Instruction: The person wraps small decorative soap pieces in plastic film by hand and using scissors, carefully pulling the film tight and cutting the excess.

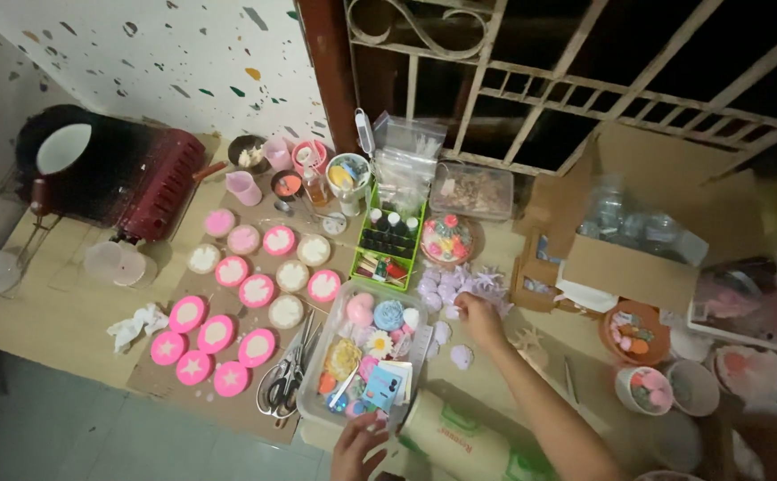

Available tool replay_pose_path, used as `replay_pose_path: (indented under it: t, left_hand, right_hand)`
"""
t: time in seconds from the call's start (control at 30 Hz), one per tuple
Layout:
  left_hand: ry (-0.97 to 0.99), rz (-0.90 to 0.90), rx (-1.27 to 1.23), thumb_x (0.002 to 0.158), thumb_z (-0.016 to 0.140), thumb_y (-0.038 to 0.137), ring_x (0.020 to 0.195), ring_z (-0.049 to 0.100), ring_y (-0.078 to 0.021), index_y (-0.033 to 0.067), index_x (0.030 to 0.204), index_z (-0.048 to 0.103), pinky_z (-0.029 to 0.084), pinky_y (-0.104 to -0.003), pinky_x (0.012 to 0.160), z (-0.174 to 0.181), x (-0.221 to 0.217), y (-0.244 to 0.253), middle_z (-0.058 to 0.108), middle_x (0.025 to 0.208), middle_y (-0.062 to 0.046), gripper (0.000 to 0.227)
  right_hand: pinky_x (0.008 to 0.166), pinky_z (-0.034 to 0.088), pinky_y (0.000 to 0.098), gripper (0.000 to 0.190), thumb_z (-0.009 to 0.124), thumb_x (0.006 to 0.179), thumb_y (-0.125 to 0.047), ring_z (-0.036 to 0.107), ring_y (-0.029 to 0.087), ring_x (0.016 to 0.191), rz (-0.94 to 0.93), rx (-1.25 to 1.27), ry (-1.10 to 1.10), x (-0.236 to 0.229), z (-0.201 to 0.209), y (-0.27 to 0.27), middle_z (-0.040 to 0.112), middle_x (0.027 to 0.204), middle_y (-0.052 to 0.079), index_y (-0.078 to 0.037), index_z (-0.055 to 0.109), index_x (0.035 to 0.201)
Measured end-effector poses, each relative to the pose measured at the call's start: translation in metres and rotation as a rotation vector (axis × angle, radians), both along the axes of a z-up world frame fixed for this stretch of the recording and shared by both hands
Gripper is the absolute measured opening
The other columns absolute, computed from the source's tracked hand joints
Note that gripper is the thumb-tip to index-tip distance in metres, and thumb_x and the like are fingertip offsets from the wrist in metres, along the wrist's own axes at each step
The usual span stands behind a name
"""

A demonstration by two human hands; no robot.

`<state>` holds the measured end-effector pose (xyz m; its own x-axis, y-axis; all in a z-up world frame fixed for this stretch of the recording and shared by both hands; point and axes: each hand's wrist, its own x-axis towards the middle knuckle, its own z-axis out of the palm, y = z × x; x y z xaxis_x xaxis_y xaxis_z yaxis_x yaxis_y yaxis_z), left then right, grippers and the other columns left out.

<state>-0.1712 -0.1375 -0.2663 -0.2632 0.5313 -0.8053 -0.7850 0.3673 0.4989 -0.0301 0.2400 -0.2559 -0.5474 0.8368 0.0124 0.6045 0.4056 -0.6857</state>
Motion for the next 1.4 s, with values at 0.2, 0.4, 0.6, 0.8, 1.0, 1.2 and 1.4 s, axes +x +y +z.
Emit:
replay_pose_path:
  t: [0.2,0.4,0.6,0.8,1.0,1.2,1.4]
  left_hand:
    - [0.034,-0.067,-0.039,0.089,0.064,0.025,0.106,0.072,-0.0230,0.0175,0.124,0.068,0.053,-0.042,0.087,-0.015,-0.011,-0.001,0.075,0.123,-0.004,0.036]
    - [0.310,-0.094,0.113,0.091,0.066,0.022,0.093,0.071,-0.0168,0.0097,0.114,0.070,0.052,-0.033,0.077,0.011,-0.009,0.040,0.075,0.107,-0.002,0.026]
    - [0.678,-0.275,0.271,0.088,0.064,0.015,0.079,0.069,-0.0140,0.0079,0.110,0.072,0.053,-0.027,0.068,0.036,-0.018,0.075,0.071,0.091,-0.004,0.025]
    - [0.817,-0.457,0.261,0.092,0.065,0.014,0.072,0.067,-0.0154,0.0009,0.099,0.070,0.051,-0.031,0.063,0.006,-0.011,0.080,0.072,0.081,-0.007,0.016]
    - [1.265,-0.706,0.427,0.078,0.074,0.012,0.094,0.068,-0.0296,0.0069,0.104,0.072,0.055,-0.039,0.081,0.064,0.017,0.084,0.070,0.105,-0.012,0.027]
    - [1.509,-1.148,0.514,0.053,0.095,0.022,0.125,0.045,-0.0417,0.0162,0.132,0.060,0.044,-0.055,0.099,0.099,0.036,0.089,0.046,0.141,-0.016,0.086]
    - [1.538,-1.219,0.382,0.050,0.096,0.028,0.132,0.043,-0.0412,0.0197,0.145,0.049,0.044,-0.056,0.102,0.108,0.032,0.082,0.046,0.142,-0.015,0.106]
  right_hand:
    - [0.081,0.056,0.0411,0.019,0.066,0.081,0.002,0.072,0.032,0.091,0.114,0.060,-0.015,-0.019,0.001,-0.001,0.075,0.097,0.013,-0.006,0.072,0.098]
    - [0.088,0.054,0.0388,0.028,0.066,0.078,0.007,0.067,0.031,0.100,0.039,0.297,0.122,-0.002,0.032,0.008,0.073,0.103,0.012,-0.006,0.076,0.101]
    - [0.087,0.054,0.0291,0.018,0.067,0.096,-0.003,0.066,0.015,0.095,-0.162,-0.152,0.512,0.159,0.012,-0.030,0.071,0.104,0.011,0.000,0.068,0.114]
    - [0.075,0.056,0.0395,0.033,0.072,0.089,-0.029,0.073,0.029,0.081,-0.571,-0.176,-0.219,0.312,-0.021,-0.172,0.075,0.090,0.016,-0.002,0.074,0.109]
    - [0.079,0.056,0.0403,0.038,0.079,0.075,-0.030,0.071,0.028,0.083,-0.814,0.131,0.035,0.301,-0.022,-0.288,0.075,0.092,0.015,-0.005,0.074,0.104]
    - [0.078,0.056,0.0371,0.041,0.077,0.085,-0.013,0.070,0.025,0.086,-0.994,-0.225,0.071,0.314,-0.013,-0.292,0.074,0.100,0.016,0.000,0.066,0.122]
    - [0.085,0.054,0.0398,0.040,0.072,0.080,0.002,0.070,0.024,0.095,-0.699,-0.688,0.408,0.370,-0.061,-0.309,0.077,0.106,0.014,0.003,0.071,0.120]
